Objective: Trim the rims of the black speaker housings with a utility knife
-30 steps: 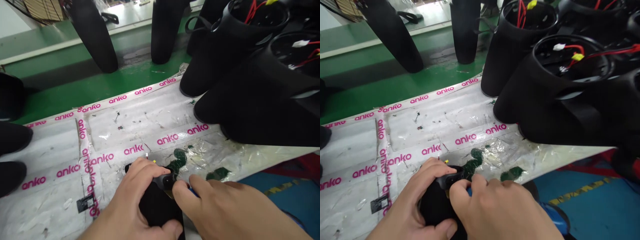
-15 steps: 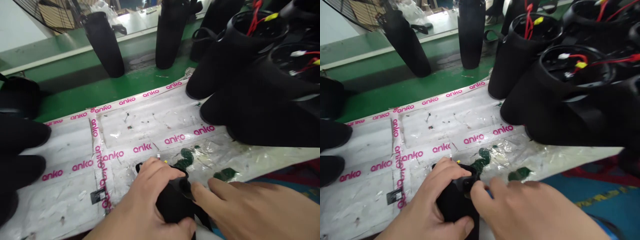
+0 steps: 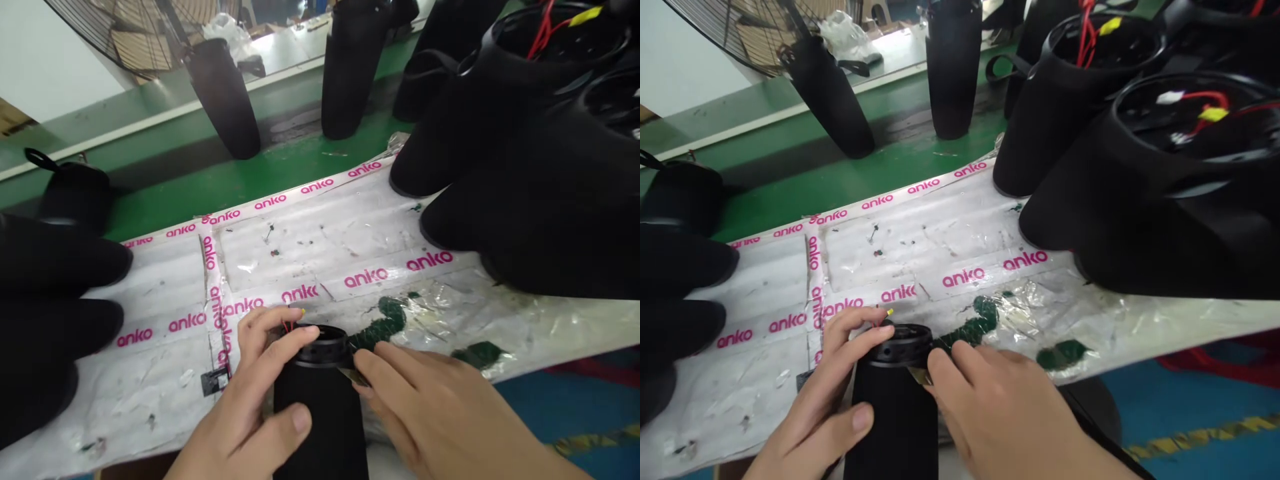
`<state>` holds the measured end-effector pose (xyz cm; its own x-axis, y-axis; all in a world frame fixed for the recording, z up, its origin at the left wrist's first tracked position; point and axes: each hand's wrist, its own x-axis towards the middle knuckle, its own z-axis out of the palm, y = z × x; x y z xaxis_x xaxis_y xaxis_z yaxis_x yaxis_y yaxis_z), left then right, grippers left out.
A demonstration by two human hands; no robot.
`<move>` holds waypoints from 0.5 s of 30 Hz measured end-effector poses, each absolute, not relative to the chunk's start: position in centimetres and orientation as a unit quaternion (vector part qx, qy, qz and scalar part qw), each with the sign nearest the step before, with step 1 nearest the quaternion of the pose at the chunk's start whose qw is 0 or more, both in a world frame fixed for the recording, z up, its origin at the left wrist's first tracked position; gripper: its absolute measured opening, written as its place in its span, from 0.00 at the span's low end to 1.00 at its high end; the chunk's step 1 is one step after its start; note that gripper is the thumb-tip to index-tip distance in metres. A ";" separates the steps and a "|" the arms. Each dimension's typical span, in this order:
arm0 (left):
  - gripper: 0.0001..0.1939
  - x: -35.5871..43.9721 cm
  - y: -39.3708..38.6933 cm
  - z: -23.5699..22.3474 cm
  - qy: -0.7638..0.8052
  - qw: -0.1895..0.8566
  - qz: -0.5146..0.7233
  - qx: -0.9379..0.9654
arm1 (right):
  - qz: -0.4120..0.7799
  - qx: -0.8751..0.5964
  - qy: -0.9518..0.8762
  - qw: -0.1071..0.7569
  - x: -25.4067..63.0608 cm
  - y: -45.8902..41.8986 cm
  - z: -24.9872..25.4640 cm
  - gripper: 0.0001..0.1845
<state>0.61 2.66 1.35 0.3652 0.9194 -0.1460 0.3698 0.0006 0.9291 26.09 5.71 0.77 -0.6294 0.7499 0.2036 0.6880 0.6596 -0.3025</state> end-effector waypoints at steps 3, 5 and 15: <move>0.35 1.4 2.1 2.1 0.513 0.515 0.312 0.612 | 0.107 -0.403 -0.890 0.183 24.9 5.2 0.1 0.12; 0.39 2.1 2.1 2.2 0.516 0.493 0.331 0.618 | 0.103 -0.400 -0.894 0.174 25.0 5.0 0.1 0.14; 0.35 2.8 2.8 1.4 0.537 0.417 0.333 0.654 | 0.032 -0.389 -0.911 0.136 25.7 5.0 1.8 0.19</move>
